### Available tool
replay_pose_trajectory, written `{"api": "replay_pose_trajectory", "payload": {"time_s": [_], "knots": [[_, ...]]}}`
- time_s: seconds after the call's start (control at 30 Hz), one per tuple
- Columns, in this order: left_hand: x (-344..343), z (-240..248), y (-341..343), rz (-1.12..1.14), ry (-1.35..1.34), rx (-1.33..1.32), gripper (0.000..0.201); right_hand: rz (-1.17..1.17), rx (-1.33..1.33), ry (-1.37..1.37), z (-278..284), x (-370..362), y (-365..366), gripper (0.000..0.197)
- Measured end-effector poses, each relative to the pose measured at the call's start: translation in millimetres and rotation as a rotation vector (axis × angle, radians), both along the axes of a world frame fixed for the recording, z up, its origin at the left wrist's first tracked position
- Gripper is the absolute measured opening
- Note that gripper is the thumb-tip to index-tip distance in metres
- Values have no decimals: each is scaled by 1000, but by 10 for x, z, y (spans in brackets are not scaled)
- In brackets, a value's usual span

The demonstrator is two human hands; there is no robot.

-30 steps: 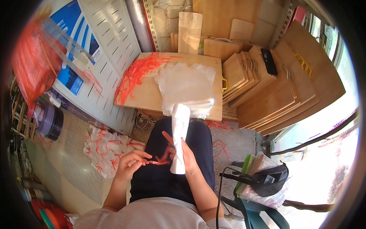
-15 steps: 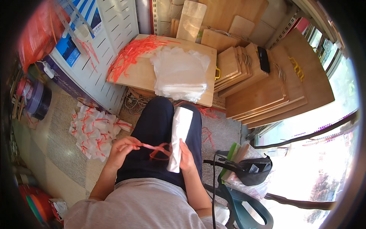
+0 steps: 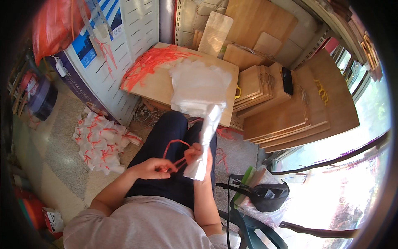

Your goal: The person takes plastic bags from a stack, folds them into bundles, and ties each bundle with a plastic ribbon by hand.

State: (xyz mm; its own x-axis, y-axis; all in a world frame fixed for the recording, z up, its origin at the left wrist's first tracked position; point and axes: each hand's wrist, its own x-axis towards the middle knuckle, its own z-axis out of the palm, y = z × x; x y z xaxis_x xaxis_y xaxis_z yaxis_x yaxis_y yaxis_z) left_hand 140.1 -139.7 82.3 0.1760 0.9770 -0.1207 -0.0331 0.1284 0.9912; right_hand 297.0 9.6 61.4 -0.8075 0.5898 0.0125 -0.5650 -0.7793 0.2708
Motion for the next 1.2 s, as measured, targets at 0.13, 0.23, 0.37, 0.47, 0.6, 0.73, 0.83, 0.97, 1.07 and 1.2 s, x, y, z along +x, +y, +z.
{"api": "replay_pose_trajectory", "payload": {"time_s": [0.13,0.23,0.37,0.47,0.6,0.73,0.83,0.97,1.07,1.2], "knots": [[-416,-14,-290,-24,609,-67,34,-107,-17,95,-137,293,340,40],[-843,-9,-568,202,551,-238,23,-134,-37,-13,-174,388,439,41],[-692,356,-420,459,1115,20,15,-43,235,-294,97,235,288,32],[-342,613,43,600,1205,295,17,3,388,-512,179,159,233,18],[-304,558,459,563,1019,519,22,4,468,-503,231,226,229,20],[-1012,16,237,634,440,-210,18,-76,405,-575,82,459,362,20],[-1039,-99,0,604,1000,-328,18,-108,412,-718,-27,545,437,23],[-729,-149,191,572,919,135,24,-128,373,-913,-63,565,441,24],[-389,-309,445,418,947,324,35,-114,462,-868,-156,613,496,25],[-197,-527,693,257,1162,461,26,-159,487,-928,-188,629,516,22]]}}
